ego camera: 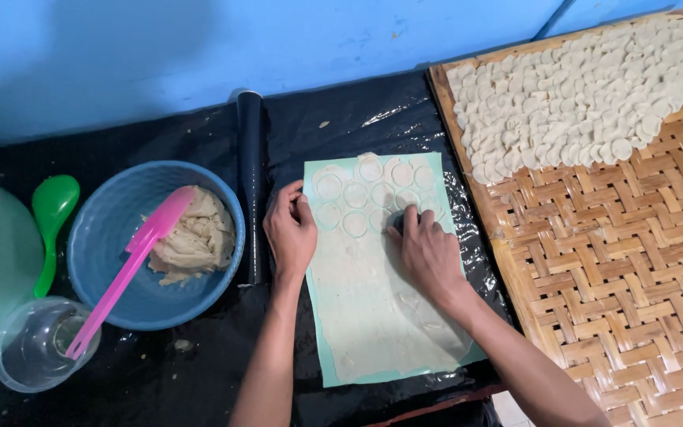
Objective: Rolling out dough and cutting small circular pieces for food production.
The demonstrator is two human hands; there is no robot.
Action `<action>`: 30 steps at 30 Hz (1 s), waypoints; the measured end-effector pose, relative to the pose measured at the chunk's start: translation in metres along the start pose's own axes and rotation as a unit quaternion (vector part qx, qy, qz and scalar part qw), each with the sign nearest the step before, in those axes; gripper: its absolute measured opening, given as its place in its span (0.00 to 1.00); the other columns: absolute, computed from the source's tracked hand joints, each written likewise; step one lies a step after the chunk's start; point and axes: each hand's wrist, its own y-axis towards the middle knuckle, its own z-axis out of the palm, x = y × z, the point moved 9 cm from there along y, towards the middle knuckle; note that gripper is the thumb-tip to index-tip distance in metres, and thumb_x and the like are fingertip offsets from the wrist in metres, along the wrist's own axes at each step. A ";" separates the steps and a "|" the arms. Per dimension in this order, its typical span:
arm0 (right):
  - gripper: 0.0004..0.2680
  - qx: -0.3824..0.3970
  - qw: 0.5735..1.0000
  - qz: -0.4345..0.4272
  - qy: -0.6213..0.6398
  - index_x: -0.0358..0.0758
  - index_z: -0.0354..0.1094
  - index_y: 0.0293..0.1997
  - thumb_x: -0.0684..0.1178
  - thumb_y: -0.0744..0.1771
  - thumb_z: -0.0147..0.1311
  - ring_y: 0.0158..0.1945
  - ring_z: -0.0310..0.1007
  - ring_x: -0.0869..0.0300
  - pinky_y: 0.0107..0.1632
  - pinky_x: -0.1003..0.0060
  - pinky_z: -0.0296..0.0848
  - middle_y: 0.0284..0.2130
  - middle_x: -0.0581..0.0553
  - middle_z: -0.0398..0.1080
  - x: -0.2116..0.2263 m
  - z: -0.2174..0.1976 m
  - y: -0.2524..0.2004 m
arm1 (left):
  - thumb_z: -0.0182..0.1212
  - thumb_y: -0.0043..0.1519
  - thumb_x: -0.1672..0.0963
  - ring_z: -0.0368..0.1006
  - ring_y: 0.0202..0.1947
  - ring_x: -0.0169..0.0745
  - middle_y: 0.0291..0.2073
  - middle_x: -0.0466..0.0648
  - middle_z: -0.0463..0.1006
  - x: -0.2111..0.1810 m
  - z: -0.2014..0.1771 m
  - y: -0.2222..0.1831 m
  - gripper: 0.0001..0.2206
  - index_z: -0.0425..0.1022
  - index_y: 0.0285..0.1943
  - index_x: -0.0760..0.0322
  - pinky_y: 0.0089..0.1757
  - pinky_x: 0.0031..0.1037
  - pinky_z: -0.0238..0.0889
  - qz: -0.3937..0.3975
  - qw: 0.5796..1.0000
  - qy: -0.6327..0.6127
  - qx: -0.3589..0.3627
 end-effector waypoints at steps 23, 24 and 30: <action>0.21 0.064 0.992 0.068 0.087 0.31 0.57 0.55 0.63 0.69 0.48 0.36 0.78 0.39 0.34 0.46 0.75 0.42 0.30 0.70 -0.045 -0.006 -0.020 | 0.58 0.65 0.64 0.74 0.29 0.41 0.34 0.51 0.78 0.013 0.000 -0.001 0.08 0.69 0.51 0.70 0.33 0.30 0.66 -0.048 0.998 -0.030 -0.018; 0.20 0.075 0.993 0.061 0.072 0.32 0.57 0.55 0.63 0.69 0.46 0.34 0.78 0.39 0.31 0.47 0.75 0.42 0.30 0.70 -0.041 -0.006 -0.017 | 0.58 0.65 0.64 0.74 0.29 0.41 0.34 0.51 0.78 0.014 0.001 -0.001 0.07 0.70 0.51 0.70 0.33 0.29 0.66 -0.050 0.998 -0.030 -0.018; 0.18 0.050 0.993 0.103 -0.016 0.33 0.58 0.50 0.64 0.72 0.42 0.27 0.77 0.44 0.25 0.50 0.74 0.33 0.33 0.71 -0.042 0.002 -0.019 | 0.58 0.65 0.64 0.73 0.28 0.40 0.33 0.51 0.77 0.016 0.002 -0.002 0.07 0.70 0.51 0.70 0.32 0.29 0.66 -0.053 0.998 -0.028 -0.011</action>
